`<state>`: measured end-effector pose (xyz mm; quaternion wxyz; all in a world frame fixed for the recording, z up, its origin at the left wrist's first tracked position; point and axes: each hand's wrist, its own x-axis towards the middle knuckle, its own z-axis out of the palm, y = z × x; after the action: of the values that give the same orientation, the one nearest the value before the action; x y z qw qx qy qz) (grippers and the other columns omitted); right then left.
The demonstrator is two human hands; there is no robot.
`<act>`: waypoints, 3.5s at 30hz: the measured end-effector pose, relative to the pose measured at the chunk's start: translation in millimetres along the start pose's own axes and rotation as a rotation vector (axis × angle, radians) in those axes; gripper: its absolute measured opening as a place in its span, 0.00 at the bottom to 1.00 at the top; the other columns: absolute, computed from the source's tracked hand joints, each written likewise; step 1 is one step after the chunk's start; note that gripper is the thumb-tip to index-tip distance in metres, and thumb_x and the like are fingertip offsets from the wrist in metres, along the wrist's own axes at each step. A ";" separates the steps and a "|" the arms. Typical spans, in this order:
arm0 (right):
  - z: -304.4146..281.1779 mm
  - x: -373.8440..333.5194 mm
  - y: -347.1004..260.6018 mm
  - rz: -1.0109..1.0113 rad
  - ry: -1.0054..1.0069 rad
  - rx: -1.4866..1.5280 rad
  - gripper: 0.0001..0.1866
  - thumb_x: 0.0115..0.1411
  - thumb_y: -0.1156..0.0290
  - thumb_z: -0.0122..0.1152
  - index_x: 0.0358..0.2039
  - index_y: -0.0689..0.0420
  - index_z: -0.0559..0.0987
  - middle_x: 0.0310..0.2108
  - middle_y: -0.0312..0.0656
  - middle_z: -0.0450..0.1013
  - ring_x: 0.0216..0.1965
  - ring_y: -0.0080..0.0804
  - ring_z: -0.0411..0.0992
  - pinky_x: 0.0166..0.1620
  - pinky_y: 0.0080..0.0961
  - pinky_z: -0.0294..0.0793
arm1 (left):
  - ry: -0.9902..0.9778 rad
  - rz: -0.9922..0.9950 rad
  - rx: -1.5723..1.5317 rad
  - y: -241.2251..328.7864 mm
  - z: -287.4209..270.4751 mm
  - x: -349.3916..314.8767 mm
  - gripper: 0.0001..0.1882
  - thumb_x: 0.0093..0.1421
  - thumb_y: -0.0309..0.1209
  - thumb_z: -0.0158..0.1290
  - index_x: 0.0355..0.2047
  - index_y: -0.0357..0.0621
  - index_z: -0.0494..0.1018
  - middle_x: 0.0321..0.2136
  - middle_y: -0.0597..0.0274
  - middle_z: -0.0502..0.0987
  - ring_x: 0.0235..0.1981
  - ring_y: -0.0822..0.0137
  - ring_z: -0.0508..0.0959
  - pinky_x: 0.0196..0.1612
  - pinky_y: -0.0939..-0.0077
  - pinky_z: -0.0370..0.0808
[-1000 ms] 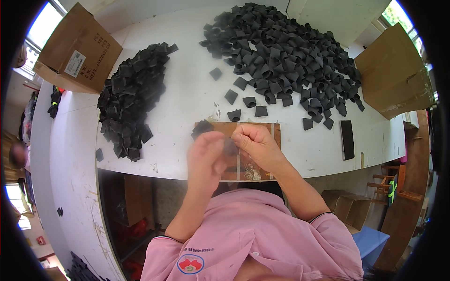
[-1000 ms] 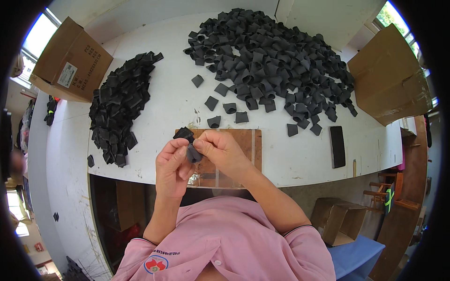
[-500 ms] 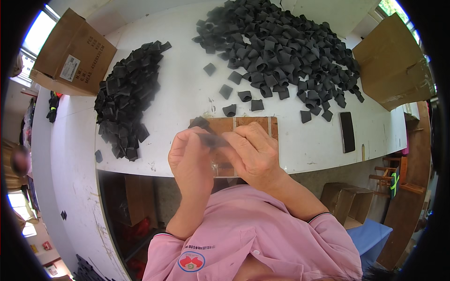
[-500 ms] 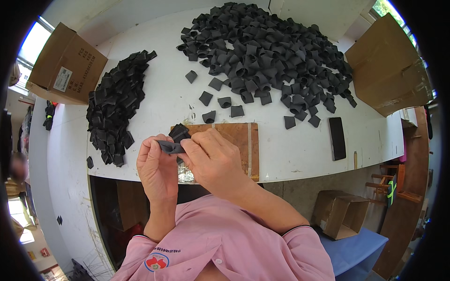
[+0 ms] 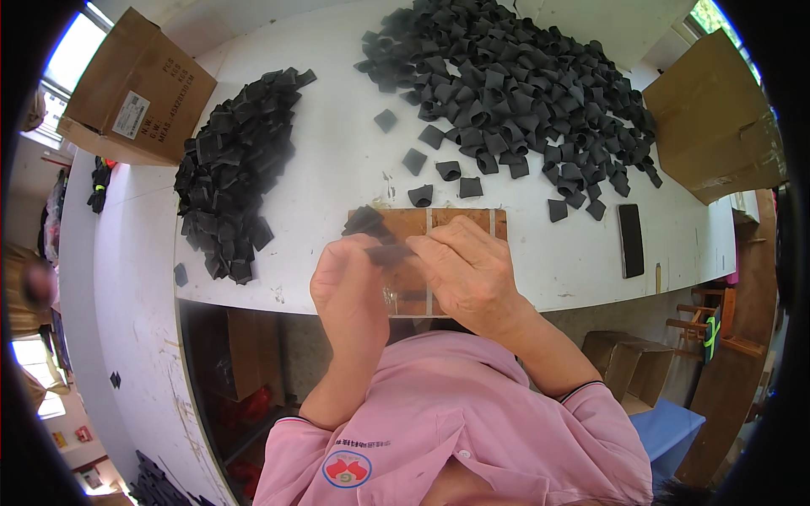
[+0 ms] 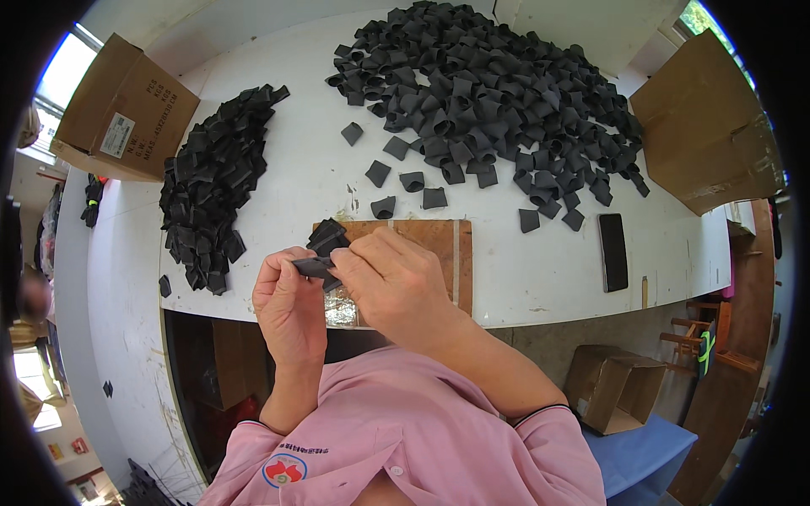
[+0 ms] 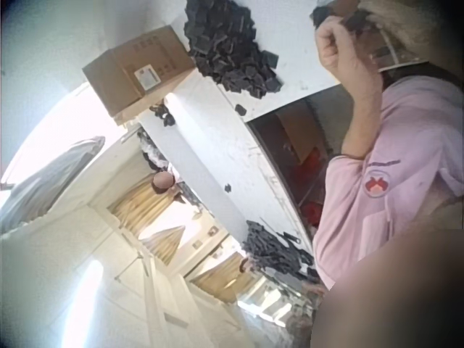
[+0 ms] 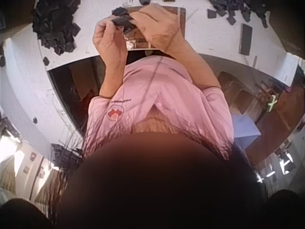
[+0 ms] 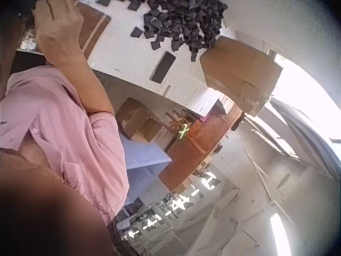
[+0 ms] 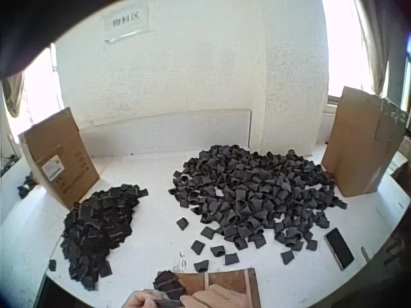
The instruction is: The recorder is inspecting and cleaning small grey foam parts, possibly for sports or recreation equipment, by removing excess material with their hands and placing them on a table.
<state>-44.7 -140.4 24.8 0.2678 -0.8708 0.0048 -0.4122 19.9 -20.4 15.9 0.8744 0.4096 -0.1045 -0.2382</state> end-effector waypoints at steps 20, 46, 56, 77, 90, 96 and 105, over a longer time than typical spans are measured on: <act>-26.3 34.3 46.2 0.730 0.210 0.741 0.09 0.58 0.70 0.50 0.35 0.63 0.74 0.21 0.34 0.69 0.19 0.14 0.63 0.23 0.10 0.63 | 0.089 0.147 0.917 -51.4 -74.4 47.9 0.09 0.54 0.24 0.48 0.36 0.34 0.69 0.32 0.57 0.71 0.32 0.68 0.70 0.38 0.79 0.67; 12.5 -76.0 4.1 0.745 -0.490 0.387 0.08 0.53 0.70 0.52 0.26 0.63 0.73 0.23 0.48 0.70 0.25 0.45 0.69 0.29 0.32 0.67 | -0.258 0.484 1.726 -74.9 -76.3 53.8 0.09 0.39 0.24 0.58 0.25 0.42 0.72 0.38 0.54 0.66 0.43 0.53 0.63 0.43 0.62 0.61; 17.1 -70.4 -9.9 0.905 -0.242 0.592 0.11 0.52 0.68 0.57 0.31 0.65 0.73 0.23 0.41 0.70 0.27 0.31 0.70 0.30 0.24 0.69 | 0.025 -0.105 0.446 -25.3 -32.0 8.9 0.07 0.49 0.18 0.54 0.30 0.38 0.69 0.28 0.66 0.71 0.31 0.78 0.70 0.34 0.85 0.68; -18.0 -62.4 10.1 1.159 -0.219 0.795 0.08 0.52 0.71 0.59 0.30 0.60 0.73 0.25 0.34 0.70 0.24 0.21 0.69 0.28 0.18 0.70 | -0.171 -0.348 0.408 -17.5 -7.0 -24.4 0.05 0.50 0.22 0.53 0.29 0.36 0.70 0.22 0.65 0.73 0.22 0.78 0.71 0.26 0.85 0.69; 4.1 -51.8 -10.9 0.245 -0.006 -0.071 0.05 0.44 0.80 0.58 0.25 0.62 0.74 0.24 0.42 0.67 0.21 0.30 0.67 0.23 0.23 0.67 | 0.034 0.260 0.953 -26.4 8.1 -33.2 0.04 0.47 0.19 0.52 0.26 0.37 0.71 0.17 0.64 0.73 0.15 0.78 0.70 0.16 0.83 0.65; -2.2 -51.1 -1.2 0.797 -0.016 0.658 0.02 0.49 0.78 0.56 0.23 0.61 0.73 0.21 0.34 0.65 0.18 0.22 0.63 0.19 0.17 0.60 | -0.126 -0.547 -0.276 -2.7 1.9 -17.5 0.11 0.49 0.14 0.47 0.34 0.35 0.67 0.26 0.64 0.71 0.11 0.85 0.60 0.14 0.91 0.55; -5.1 -41.8 -5.8 1.308 -0.210 1.479 0.09 0.58 0.66 0.51 0.25 0.56 0.70 0.17 0.26 0.58 0.19 0.12 0.51 0.23 0.11 0.52 | 0.032 0.204 0.798 -25.4 -6.1 -25.3 0.09 0.50 0.14 0.47 0.33 0.34 0.68 0.26 0.56 0.73 0.13 0.83 0.66 0.14 0.91 0.61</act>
<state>-77.1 -128.3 0.2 0.9175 -0.3426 0.2021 -0.0031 -8.0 -17.6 -7.2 0.6677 0.7076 -0.2152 -0.0848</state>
